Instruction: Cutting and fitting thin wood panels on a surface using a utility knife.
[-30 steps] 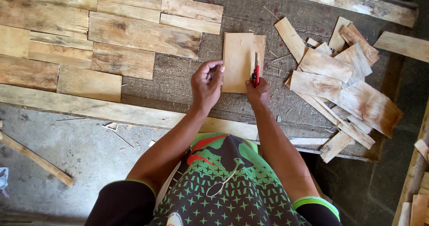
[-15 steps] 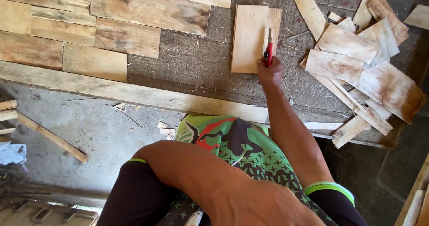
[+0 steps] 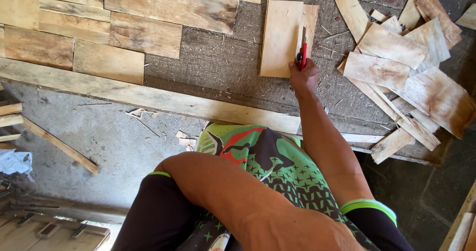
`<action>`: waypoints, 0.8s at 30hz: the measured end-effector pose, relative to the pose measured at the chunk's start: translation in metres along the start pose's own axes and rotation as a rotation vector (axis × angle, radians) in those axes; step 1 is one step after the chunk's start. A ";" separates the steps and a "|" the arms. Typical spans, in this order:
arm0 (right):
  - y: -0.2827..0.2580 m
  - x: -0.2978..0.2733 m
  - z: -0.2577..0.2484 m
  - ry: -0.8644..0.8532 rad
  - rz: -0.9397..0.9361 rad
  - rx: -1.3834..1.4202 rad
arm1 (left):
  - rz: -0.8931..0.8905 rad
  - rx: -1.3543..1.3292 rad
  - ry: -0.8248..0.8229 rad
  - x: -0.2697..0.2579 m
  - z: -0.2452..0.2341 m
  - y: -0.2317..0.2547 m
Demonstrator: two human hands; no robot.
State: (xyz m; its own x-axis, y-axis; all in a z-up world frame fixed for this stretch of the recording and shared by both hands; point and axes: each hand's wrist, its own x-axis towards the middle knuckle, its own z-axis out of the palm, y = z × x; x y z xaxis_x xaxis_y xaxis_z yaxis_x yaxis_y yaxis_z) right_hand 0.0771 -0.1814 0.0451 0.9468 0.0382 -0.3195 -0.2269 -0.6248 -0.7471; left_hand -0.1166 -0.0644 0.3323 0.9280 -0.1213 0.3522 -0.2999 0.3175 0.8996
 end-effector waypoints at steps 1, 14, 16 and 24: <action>-0.001 -0.001 -0.001 0.003 0.008 0.000 | -0.007 0.028 0.049 0.002 -0.004 0.000; -0.013 -0.003 -0.004 -0.011 0.097 0.040 | -0.511 0.605 0.673 0.018 -0.148 -0.186; -0.012 -0.005 -0.004 -0.004 0.091 0.024 | -0.518 0.717 0.644 0.001 -0.164 -0.228; -0.005 0.001 0.001 -0.004 0.115 0.096 | -0.724 0.883 0.623 -0.001 -0.171 -0.308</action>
State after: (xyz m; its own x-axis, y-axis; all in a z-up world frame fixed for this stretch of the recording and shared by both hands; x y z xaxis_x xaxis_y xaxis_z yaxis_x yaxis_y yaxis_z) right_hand 0.0794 -0.1777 0.0481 0.9127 -0.0262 -0.4078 -0.3544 -0.5476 -0.7580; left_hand 0.0121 -0.0012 0.0110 0.8137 0.5267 -0.2459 0.4873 -0.3874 0.7826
